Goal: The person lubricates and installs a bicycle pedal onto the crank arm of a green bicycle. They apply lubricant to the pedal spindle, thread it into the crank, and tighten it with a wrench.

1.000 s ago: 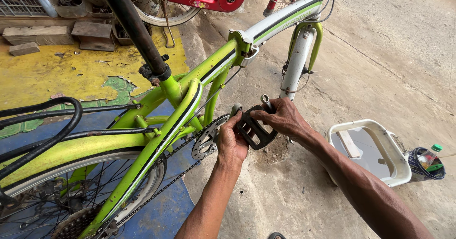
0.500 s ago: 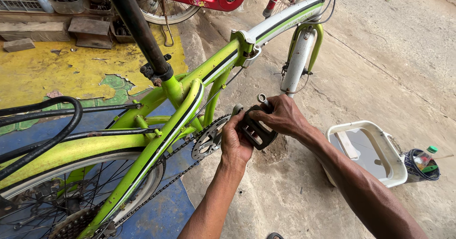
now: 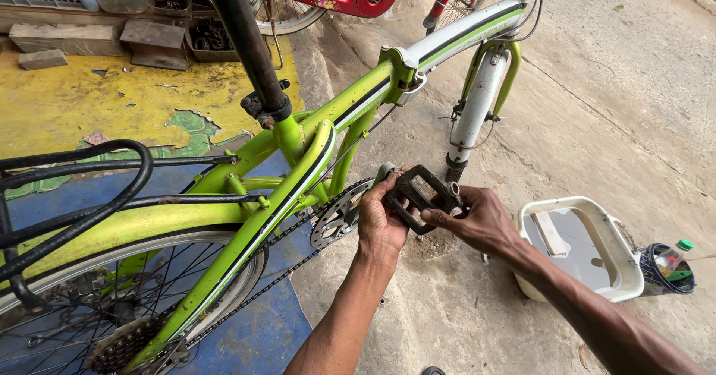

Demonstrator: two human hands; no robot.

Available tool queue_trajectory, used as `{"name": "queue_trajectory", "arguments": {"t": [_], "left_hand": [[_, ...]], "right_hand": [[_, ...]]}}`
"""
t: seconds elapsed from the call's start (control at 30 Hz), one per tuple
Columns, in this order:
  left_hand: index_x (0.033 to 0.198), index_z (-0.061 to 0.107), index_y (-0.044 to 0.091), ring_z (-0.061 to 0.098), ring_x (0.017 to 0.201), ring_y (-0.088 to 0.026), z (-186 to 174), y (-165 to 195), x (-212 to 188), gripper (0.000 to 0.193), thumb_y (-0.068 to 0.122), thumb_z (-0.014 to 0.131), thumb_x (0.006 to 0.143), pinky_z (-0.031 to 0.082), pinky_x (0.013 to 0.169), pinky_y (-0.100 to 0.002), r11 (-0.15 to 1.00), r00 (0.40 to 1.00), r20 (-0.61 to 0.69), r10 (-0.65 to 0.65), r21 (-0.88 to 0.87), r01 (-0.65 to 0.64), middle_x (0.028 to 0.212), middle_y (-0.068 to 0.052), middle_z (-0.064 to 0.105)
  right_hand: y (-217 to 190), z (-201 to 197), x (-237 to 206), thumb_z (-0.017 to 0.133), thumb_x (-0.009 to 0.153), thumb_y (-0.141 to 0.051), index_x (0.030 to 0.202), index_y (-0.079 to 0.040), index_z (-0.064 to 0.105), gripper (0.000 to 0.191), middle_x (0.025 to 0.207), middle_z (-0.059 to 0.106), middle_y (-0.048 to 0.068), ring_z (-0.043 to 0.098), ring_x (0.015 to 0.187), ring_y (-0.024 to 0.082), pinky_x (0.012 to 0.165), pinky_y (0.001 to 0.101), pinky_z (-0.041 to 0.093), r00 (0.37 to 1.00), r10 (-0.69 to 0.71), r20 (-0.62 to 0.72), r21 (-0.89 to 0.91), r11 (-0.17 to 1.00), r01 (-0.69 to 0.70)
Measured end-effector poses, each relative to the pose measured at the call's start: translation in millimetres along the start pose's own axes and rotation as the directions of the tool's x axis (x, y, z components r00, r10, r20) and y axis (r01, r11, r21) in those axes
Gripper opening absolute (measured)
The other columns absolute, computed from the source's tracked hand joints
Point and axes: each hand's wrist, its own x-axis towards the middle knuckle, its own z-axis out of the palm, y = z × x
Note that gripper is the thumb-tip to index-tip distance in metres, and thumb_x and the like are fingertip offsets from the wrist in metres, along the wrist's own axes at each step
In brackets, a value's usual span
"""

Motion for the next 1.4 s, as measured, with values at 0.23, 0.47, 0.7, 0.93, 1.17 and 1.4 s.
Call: {"name": "queue_trajectory", "arguments": {"t": [0.23, 0.47, 0.7, 0.93, 1.17, 1.4], "left_hand": [[0.121, 0.068, 0.014, 0.057, 0.104, -0.014, -5, 5, -3, 0.029, 0.027, 0.063, 0.095, 0.043, 0.086, -0.039, 0.985, 0.998, -0.055, -0.031, 0.168, 0.039, 0.111, -0.001, 0.065], [0.119, 0.066, 0.012, 0.056, 0.101, -0.016, -5, 6, -4, 0.032, 0.025, 0.06, 0.091, 0.044, 0.08, -0.042, 0.996, 0.999, -0.016, -0.043, 0.082, 0.045, 0.105, -0.002, 0.066], [0.129, 0.062, 0.019, 0.057, 0.11, -0.017, 5, 2, -5, 0.041, 0.021, 0.066, 0.088, 0.046, 0.099, -0.046, 0.998, 0.996, -0.084, -0.043, 0.049, 0.047, 0.115, -0.003, 0.061], [0.125, 0.063, 0.013, 0.056, 0.111, -0.018, 1, 6, -4, 0.037, 0.022, 0.066, 0.09, 0.043, 0.099, -0.047, 0.995, 0.994, -0.094, -0.06, 0.069, 0.067, 0.115, -0.005, 0.062], [0.113, 0.068, 0.01, 0.055, 0.11, -0.017, -2, 2, -2, 0.026, 0.024, 0.063, 0.092, 0.041, 0.096, -0.045, 0.997, 0.996, -0.072, -0.046, 0.063, 0.051, 0.111, -0.005, 0.064], [0.11, 0.067, 0.014, 0.054, 0.111, -0.015, -2, 1, -3, 0.02, 0.024, 0.063, 0.093, 0.041, 0.097, -0.045, 0.997, 0.994, -0.087, -0.068, 0.032, 0.071, 0.108, -0.001, 0.063]], "right_hand": [[11, 9, 0, 0.084, 0.078, -0.04, 0.074, -0.002, 0.074, 0.039, 0.049, 0.057, 0.005, 0.044, 0.04, 0.012, 0.038, 0.0315, 0.029, 0.979, 0.202, 0.016, 0.235, 0.951, -0.2], [15, 12, 3, 0.084, 0.08, -0.031, 0.074, -0.003, 0.072, 0.031, 0.049, 0.055, 0.002, 0.039, 0.039, 0.009, 0.037, 0.028, 0.026, 0.969, 0.23, 0.086, 0.429, 0.87, -0.244], [16, 11, 4, 0.083, 0.082, -0.028, 0.076, -0.002, 0.071, 0.029, 0.05, 0.053, 0.001, 0.036, 0.04, 0.008, 0.037, 0.0273, 0.022, 0.965, 0.244, 0.095, 0.489, 0.833, -0.259], [14, 14, 3, 0.083, 0.08, -0.026, 0.079, -0.002, 0.073, 0.026, 0.052, 0.058, 0.002, 0.039, 0.041, 0.008, 0.037, 0.0273, 0.024, 0.973, 0.22, 0.073, 0.518, 0.825, -0.226], [-2, 6, -1, 0.085, 0.08, -0.03, 0.075, -0.001, 0.074, 0.032, 0.049, 0.055, 0.003, 0.04, 0.04, 0.009, 0.037, 0.0282, 0.026, 0.978, 0.209, 0.004, 0.359, 0.913, -0.196], [-15, -2, 3, 0.087, 0.076, -0.033, 0.078, -0.002, 0.078, 0.032, 0.05, 0.056, 0.003, 0.042, 0.042, 0.009, 0.039, 0.0304, 0.025, 0.978, 0.204, -0.035, 0.267, 0.945, -0.188]]}}
